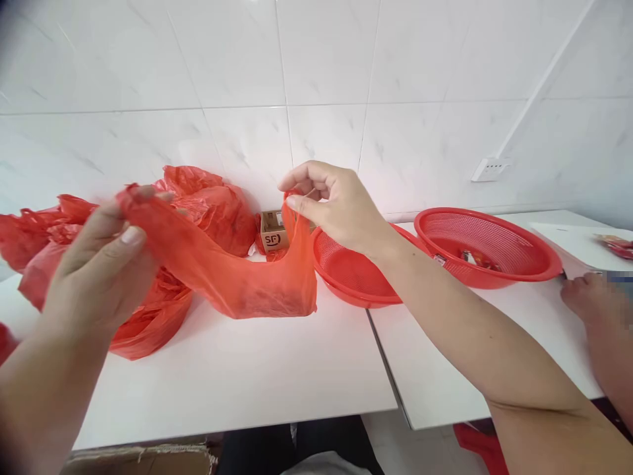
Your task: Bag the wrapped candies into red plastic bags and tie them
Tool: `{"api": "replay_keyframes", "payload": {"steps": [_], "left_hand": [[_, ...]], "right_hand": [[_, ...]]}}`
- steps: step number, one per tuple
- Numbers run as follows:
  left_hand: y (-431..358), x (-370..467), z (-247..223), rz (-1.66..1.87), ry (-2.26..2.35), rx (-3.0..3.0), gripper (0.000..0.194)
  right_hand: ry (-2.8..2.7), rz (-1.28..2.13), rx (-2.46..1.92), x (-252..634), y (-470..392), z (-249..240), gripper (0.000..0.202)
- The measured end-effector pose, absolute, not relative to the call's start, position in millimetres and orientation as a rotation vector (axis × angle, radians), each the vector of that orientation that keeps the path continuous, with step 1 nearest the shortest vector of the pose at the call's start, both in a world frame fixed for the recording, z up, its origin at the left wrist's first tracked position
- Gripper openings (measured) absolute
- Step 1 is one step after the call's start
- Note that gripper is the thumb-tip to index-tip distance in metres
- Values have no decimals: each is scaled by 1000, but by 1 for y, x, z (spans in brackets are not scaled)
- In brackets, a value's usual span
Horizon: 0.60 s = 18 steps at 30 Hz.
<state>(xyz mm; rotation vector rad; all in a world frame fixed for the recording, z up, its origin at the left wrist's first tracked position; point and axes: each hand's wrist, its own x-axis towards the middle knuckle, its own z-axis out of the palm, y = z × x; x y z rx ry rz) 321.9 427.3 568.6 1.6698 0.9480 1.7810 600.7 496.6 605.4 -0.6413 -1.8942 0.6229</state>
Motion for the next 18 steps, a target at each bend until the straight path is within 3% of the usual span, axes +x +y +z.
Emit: {"api": "replay_keyframes", "payload": {"steps": [3, 7, 9, 15, 18], "left_hand": [[436, 335, 581, 1225, 967, 1677, 53], [447, 360, 591, 674, 1048, 1679, 33], [452, 367, 588, 663, 1073, 1642, 25], [456, 362, 571, 777, 1128, 1441, 38], [458, 360, 564, 782, 1090, 1404, 39]], "right_hand": [[-2015, 716, -607, 586, 498, 610, 12], [-2202, 981, -470, 553, 497, 613, 11], [-2236, 1086, -373, 540, 497, 611, 9], [-2158, 1125, -477, 543, 506, 583, 20], [-2137, 1096, -561, 555, 501, 571, 14]]}}
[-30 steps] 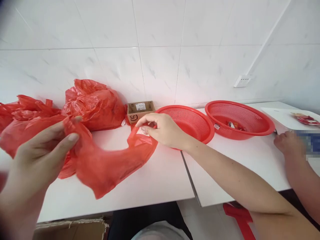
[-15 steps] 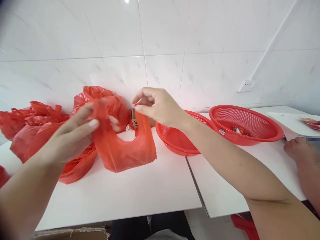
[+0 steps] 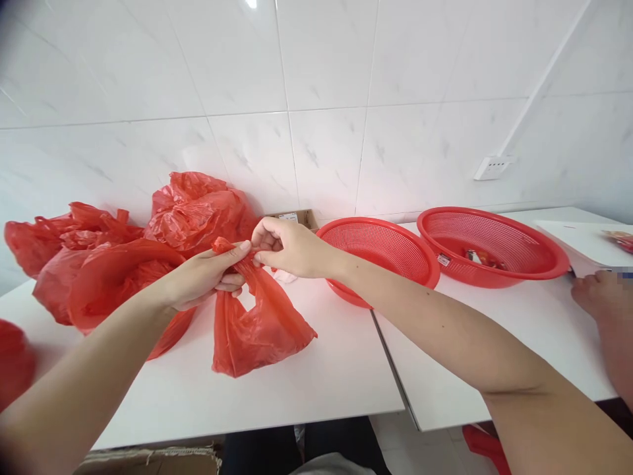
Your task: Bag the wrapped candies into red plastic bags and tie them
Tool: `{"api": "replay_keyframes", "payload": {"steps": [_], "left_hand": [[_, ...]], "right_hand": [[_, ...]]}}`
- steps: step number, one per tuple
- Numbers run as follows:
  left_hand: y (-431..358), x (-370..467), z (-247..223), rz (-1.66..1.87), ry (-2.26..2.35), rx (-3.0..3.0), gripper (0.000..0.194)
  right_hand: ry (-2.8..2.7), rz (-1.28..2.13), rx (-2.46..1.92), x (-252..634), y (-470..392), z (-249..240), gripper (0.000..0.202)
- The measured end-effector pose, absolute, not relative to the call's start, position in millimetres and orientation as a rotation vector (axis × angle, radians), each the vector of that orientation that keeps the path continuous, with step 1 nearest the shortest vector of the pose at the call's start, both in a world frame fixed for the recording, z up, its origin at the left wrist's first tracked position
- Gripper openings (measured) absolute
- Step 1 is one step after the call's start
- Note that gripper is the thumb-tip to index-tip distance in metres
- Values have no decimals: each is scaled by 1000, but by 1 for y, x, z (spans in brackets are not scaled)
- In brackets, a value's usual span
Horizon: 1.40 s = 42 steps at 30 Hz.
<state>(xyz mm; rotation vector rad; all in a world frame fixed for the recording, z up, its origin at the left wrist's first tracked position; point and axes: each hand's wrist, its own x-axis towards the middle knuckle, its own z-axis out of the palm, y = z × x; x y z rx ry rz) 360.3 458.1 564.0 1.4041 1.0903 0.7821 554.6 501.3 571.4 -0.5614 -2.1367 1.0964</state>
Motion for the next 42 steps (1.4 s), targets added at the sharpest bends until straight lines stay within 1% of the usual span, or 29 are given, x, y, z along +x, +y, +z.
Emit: {"api": "replay_keyframes", "payload": {"steps": [4, 6, 8, 9, 10, 12, 15, 17, 18, 19, 22, 25, 29, 32, 36, 40, 42], "left_hand": [[461, 357, 562, 832, 1045, 1514, 37], [461, 354, 566, 764, 1082, 1668, 34], [460, 353, 570, 640, 1111, 1866, 22], [459, 353, 570, 593, 1129, 1967, 15], [458, 354, 569, 582, 1164, 2065, 11], [457, 359, 562, 682, 1287, 2277, 19], [457, 366, 548, 1060, 1471, 2562, 25], [457, 367, 541, 1256, 1458, 2667, 27], [456, 366, 539, 1292, 1441, 2694, 28], [456, 364, 537, 1289, 1430, 2713, 27], [450, 349, 531, 1120, 1498, 2749, 30], [437, 329, 518, 962, 1553, 2783, 31], [410, 312, 502, 932, 1454, 2705, 26], [397, 311, 503, 884, 1385, 2442, 30], [395, 320, 507, 1008, 1215, 2062, 46], [399, 331, 499, 1060, 1105, 1907, 44], [405, 338, 496, 1207, 1016, 1754, 42]], "right_hand": [[-2104, 1160, -465, 567, 482, 574, 13], [-2134, 1223, -398, 570, 477, 573, 11], [-2078, 1233, -425, 569, 481, 565, 6], [-2024, 1232, -464, 566, 486, 559, 6], [-1984, 1240, -513, 563, 491, 551, 10], [-1963, 1308, -598, 556, 502, 537, 20], [-1996, 1486, -584, 549, 509, 525, 29], [-2014, 1502, -545, 549, 508, 525, 26], [-2035, 1473, -544, 551, 507, 527, 21], [-2064, 1426, -551, 554, 506, 530, 18], [-2150, 1292, -572, 568, 508, 538, 31], [-2165, 1221, -673, 587, 519, 538, 37], [-2175, 1015, -979, 605, 539, 523, 36], [-2205, 905, -1088, 601, 549, 514, 34], [-2190, 893, -1162, 581, 561, 510, 35], [-2179, 927, -1194, 573, 572, 510, 36], [-2181, 987, -1177, 574, 570, 513, 34]]}}
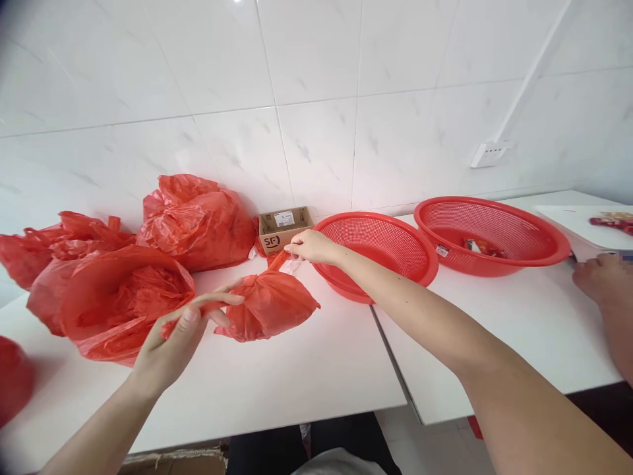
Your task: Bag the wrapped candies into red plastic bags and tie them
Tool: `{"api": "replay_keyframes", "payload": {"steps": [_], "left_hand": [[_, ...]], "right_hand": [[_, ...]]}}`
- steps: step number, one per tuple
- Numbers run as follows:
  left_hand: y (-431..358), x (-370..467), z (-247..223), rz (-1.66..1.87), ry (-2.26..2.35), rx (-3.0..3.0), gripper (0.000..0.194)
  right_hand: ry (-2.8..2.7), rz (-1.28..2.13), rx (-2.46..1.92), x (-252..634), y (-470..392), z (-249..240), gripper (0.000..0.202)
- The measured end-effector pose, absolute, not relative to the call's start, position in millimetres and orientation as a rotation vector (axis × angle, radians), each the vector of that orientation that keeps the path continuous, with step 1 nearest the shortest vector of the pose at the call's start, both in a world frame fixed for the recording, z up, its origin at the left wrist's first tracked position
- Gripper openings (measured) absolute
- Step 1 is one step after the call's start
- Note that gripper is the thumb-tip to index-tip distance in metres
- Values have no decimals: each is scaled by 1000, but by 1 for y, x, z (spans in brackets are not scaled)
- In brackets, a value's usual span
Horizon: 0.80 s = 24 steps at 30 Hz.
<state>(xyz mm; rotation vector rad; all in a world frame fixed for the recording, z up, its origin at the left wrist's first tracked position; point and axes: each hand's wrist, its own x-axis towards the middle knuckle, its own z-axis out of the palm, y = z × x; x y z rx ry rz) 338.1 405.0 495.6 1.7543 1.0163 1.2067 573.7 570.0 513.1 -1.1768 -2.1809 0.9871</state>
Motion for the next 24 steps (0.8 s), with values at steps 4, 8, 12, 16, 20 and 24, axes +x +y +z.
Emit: {"api": "replay_keyframes", "payload": {"steps": [4, 8, 12, 16, 20, 24], "left_hand": [[425, 355, 501, 1431, 1028, 1450, 38], [441, 369, 498, 1009, 1291, 1614, 33], [441, 376, 467, 949, 1509, 1881, 28], [432, 390, 431, 1066, 1529, 1925, 36], [425, 405, 404, 1131, 1588, 2047, 42], [426, 409, 382, 1165, 1667, 2193, 48]], "right_hand": [[-2115, 1214, -829, 567, 549, 533, 28], [-2147, 1122, -605, 550, 526, 544, 25], [-1920, 850, -899, 535, 503, 501, 20], [-1622, 762, -1039, 529, 466, 430, 28], [-1577, 547, -1139, 529, 443, 393, 32], [-1556, 501, -1189, 532, 451, 383, 35]]}}
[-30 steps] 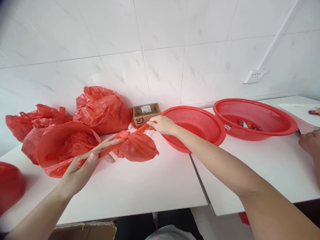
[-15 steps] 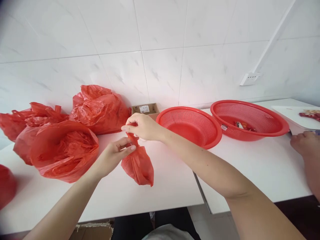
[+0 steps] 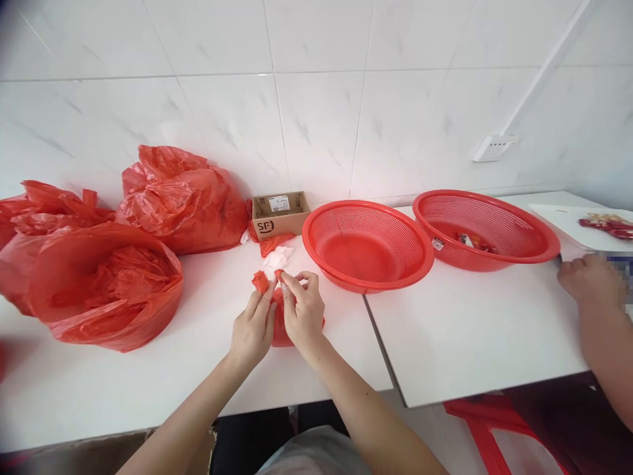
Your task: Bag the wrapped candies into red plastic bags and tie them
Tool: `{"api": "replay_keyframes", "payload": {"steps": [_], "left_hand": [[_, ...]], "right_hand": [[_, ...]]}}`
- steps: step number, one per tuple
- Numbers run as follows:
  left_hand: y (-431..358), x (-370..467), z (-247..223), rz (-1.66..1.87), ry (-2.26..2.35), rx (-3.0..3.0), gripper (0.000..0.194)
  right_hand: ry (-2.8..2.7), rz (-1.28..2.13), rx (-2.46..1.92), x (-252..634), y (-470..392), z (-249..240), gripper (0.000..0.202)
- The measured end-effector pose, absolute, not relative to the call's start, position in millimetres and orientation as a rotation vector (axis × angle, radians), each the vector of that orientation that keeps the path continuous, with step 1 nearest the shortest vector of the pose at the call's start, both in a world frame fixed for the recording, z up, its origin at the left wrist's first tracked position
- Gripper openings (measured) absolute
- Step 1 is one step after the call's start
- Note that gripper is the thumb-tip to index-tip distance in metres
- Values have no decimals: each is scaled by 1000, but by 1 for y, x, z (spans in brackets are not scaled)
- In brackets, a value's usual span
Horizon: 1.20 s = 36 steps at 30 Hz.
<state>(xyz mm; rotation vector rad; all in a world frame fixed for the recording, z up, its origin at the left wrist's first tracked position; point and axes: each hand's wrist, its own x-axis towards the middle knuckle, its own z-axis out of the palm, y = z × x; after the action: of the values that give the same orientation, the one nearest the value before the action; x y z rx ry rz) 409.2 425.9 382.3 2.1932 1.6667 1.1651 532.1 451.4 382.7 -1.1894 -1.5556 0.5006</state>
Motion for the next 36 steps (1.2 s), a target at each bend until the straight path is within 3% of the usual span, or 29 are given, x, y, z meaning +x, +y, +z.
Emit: {"api": "replay_keyframes", "payload": {"steps": [6, 17, 21, 26, 36], "left_hand": [[428, 402, 368, 1191, 1693, 2340, 47], [409, 375, 359, 1213, 1619, 2409, 51], [419, 380, 359, 1265, 1647, 2371, 43], [432, 392, 360, 1232, 1614, 2331, 46], [430, 373, 350, 1236, 1510, 2522, 43]], "right_hand": [[-1590, 654, -1152, 536, 462, 363, 35], [-1589, 559, -1123, 558, 484, 361, 37], [-1600, 669, -999, 552, 479, 362, 36], [-1576, 776, -962, 547, 469, 363, 36], [-1706, 599, -1089, 567, 484, 343, 32]]}}
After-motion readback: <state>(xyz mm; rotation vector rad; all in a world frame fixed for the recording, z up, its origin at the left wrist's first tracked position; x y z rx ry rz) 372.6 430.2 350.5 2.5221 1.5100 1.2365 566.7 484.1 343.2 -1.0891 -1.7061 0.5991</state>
